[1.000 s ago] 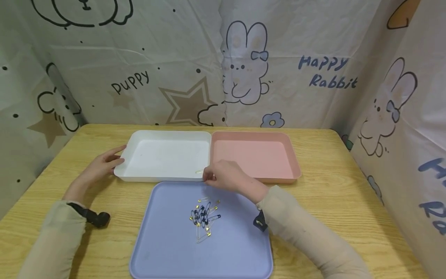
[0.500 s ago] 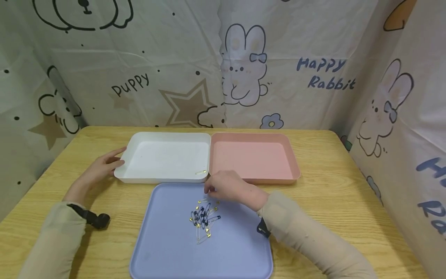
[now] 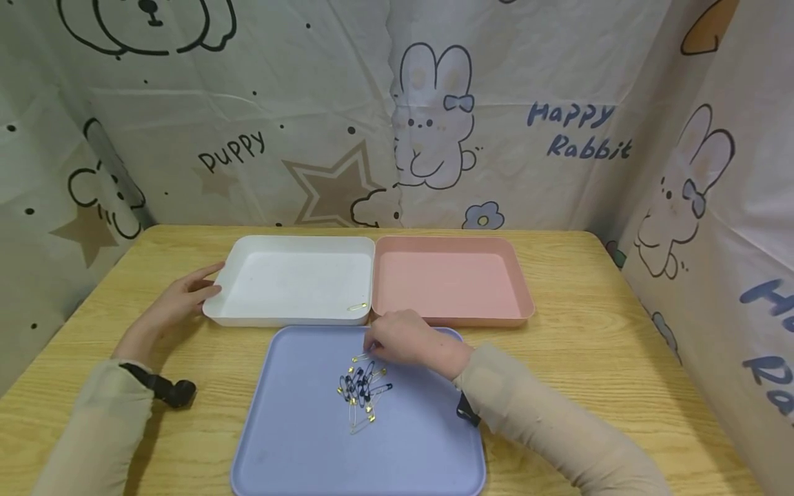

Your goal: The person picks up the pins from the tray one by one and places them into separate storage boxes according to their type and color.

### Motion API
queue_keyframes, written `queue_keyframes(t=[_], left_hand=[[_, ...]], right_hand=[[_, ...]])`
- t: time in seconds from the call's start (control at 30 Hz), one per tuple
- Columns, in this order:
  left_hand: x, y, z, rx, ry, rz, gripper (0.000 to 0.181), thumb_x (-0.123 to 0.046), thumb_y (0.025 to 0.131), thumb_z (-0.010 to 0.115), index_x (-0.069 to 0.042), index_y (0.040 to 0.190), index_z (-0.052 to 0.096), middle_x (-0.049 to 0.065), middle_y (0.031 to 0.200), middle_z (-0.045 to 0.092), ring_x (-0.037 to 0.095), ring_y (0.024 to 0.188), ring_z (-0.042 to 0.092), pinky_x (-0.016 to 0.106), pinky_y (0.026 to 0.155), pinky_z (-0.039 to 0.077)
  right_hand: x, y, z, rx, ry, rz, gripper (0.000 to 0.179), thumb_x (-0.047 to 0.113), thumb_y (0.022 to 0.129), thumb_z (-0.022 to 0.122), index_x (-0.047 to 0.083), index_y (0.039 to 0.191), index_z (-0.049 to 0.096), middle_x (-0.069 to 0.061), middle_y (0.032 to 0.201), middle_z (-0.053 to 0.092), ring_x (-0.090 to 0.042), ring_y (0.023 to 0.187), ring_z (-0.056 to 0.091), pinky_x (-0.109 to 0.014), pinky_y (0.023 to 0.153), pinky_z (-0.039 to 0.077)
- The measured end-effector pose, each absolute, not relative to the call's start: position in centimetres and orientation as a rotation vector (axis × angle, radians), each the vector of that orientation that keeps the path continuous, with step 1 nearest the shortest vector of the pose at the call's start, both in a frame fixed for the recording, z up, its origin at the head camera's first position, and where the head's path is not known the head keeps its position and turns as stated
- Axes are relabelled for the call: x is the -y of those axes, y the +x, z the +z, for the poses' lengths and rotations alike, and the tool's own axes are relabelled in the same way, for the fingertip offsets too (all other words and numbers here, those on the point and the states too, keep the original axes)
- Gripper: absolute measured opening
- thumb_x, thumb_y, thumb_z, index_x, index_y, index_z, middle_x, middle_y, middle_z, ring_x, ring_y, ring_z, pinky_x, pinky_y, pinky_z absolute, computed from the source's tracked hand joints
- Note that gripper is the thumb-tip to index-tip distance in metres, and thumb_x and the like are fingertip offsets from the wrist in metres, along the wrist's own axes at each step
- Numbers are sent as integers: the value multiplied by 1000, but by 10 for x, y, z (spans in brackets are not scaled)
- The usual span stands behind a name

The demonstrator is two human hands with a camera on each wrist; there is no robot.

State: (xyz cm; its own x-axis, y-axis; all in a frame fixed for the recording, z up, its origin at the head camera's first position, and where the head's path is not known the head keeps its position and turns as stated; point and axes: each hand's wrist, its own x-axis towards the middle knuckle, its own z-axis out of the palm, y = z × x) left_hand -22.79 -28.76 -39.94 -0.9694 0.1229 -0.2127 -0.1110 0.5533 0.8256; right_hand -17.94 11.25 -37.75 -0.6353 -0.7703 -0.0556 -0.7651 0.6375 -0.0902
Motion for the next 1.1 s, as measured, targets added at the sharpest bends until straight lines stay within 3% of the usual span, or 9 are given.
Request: queue_keyframes(t=[0.33,0.73,1.1], left_hand=[[286,-226,-399,-2558,9,1360,60,-33,96,44,-20,146,15,28,137,31,35,114,40,21,74,45],[286,-226,-399,-2560,-9,1371,60,-32,95,45,-20,146,16,28,136,31,36,115,40,19,72,44],[286,-226,-399,-2553,3,1374,62,-35,95,44,-19,146,15,29,138,29,37,117,39,20,74,44]], right_hand=[[-110,-180,-377,-2772,-1354,-68,4,23,77,71,24,80,69,12,70,58,-3,61,48,-22,52,38],[-107,-180,-377,-2770,-1365,-35,5,23,76,71,24,75,67,12,73,62,-2,67,55,-23,56,42],[-104,-179,-377,-2786,-1358,-48,6,20,76,69,23,71,66,12,67,59,-2,61,51,-22,52,40]])
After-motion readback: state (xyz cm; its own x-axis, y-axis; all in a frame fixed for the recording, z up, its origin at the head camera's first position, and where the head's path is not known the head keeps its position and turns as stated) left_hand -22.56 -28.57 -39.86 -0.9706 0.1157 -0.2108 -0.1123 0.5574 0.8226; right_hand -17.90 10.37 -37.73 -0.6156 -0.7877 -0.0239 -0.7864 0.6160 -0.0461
